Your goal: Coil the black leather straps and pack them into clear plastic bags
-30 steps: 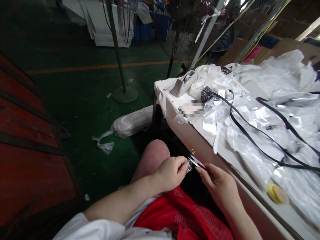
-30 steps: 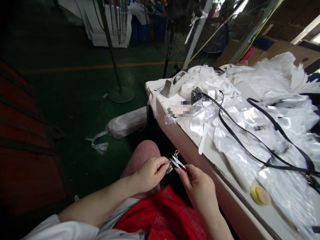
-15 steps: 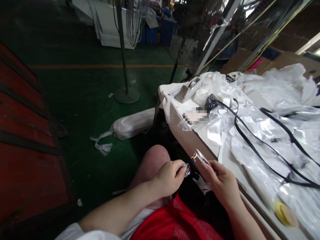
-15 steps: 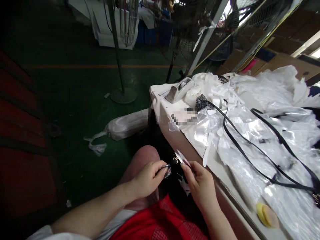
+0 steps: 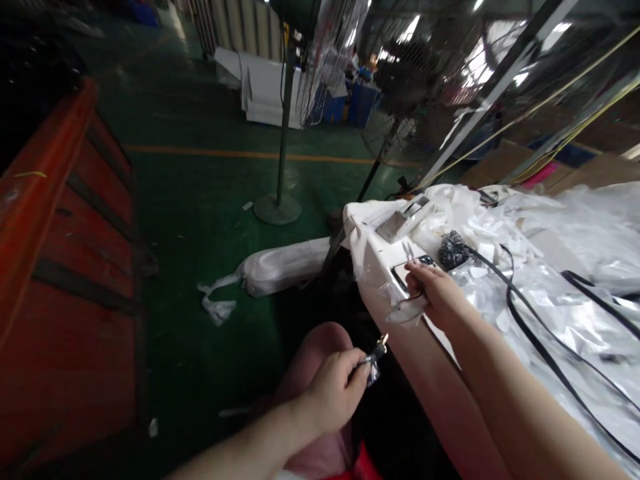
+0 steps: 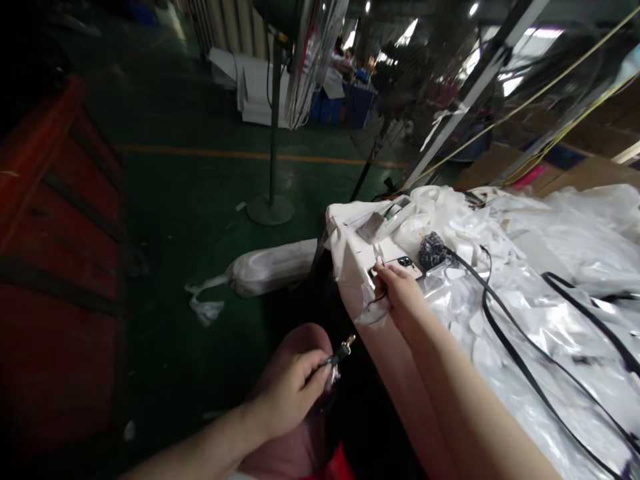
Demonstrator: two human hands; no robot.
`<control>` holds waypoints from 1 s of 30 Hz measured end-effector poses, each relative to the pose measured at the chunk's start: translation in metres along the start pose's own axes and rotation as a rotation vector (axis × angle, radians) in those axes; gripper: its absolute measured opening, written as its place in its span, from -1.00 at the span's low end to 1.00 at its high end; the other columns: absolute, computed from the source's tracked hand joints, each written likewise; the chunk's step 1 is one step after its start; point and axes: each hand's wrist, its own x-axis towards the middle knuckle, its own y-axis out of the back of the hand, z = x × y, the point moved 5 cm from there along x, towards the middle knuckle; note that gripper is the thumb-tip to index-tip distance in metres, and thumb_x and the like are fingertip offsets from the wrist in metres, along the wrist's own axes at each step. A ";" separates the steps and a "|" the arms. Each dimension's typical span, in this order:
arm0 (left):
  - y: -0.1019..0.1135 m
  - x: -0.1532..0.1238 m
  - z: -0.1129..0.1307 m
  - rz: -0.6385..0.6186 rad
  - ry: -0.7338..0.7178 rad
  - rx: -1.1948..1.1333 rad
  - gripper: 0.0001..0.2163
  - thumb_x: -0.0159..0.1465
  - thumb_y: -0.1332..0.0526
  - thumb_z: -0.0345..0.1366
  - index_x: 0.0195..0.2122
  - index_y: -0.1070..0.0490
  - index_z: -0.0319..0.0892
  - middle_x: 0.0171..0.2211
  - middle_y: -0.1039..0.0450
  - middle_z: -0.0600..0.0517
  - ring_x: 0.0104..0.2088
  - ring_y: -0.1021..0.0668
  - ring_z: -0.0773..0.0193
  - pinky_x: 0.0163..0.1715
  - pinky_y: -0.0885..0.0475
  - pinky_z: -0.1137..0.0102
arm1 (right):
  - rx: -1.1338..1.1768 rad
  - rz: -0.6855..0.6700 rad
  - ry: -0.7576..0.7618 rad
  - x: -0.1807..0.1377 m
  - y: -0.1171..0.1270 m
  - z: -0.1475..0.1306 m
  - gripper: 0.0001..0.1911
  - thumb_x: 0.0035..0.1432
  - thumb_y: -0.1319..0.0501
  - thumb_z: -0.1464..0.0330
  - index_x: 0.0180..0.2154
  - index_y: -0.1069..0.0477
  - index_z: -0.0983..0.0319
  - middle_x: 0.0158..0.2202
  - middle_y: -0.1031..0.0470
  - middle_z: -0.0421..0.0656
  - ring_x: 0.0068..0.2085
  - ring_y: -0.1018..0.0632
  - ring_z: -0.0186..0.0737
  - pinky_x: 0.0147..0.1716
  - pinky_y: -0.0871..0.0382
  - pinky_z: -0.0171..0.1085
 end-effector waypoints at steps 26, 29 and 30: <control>0.021 0.013 0.009 0.006 -0.049 0.240 -0.82 0.34 -0.04 -0.32 -0.38 -0.37 -0.16 -0.45 -0.52 -0.01 -0.41 -0.53 0.27 -0.43 -0.27 0.43 | -0.971 -0.463 0.151 -0.113 -0.014 0.046 -0.52 0.33 0.03 0.02 -0.38 -0.47 0.17 -0.51 -0.54 -0.12 -0.48 -0.53 -0.14 -0.44 -0.30 -0.28; 0.021 0.015 0.006 0.002 -0.039 0.259 -0.81 0.35 -0.04 -0.30 -0.36 -0.38 -0.16 -0.42 -0.54 -0.02 -0.39 -0.55 0.25 -0.41 -0.28 0.43 | -0.980 -0.487 0.122 -0.108 -0.014 0.048 -0.50 0.33 0.05 0.00 -0.39 -0.46 0.17 -0.51 -0.52 -0.13 -0.47 -0.52 -0.15 -0.44 -0.29 -0.28; 0.021 0.015 0.005 0.004 -0.037 0.271 -0.81 0.35 -0.04 -0.29 -0.36 -0.38 -0.16 -0.42 -0.53 -0.02 -0.39 -0.55 0.25 -0.42 -0.28 0.43 | -0.985 -0.496 0.113 -0.107 -0.015 0.049 -0.49 0.33 0.05 -0.01 -0.40 -0.45 0.17 -0.51 -0.51 -0.14 -0.47 -0.51 -0.15 -0.44 -0.29 -0.28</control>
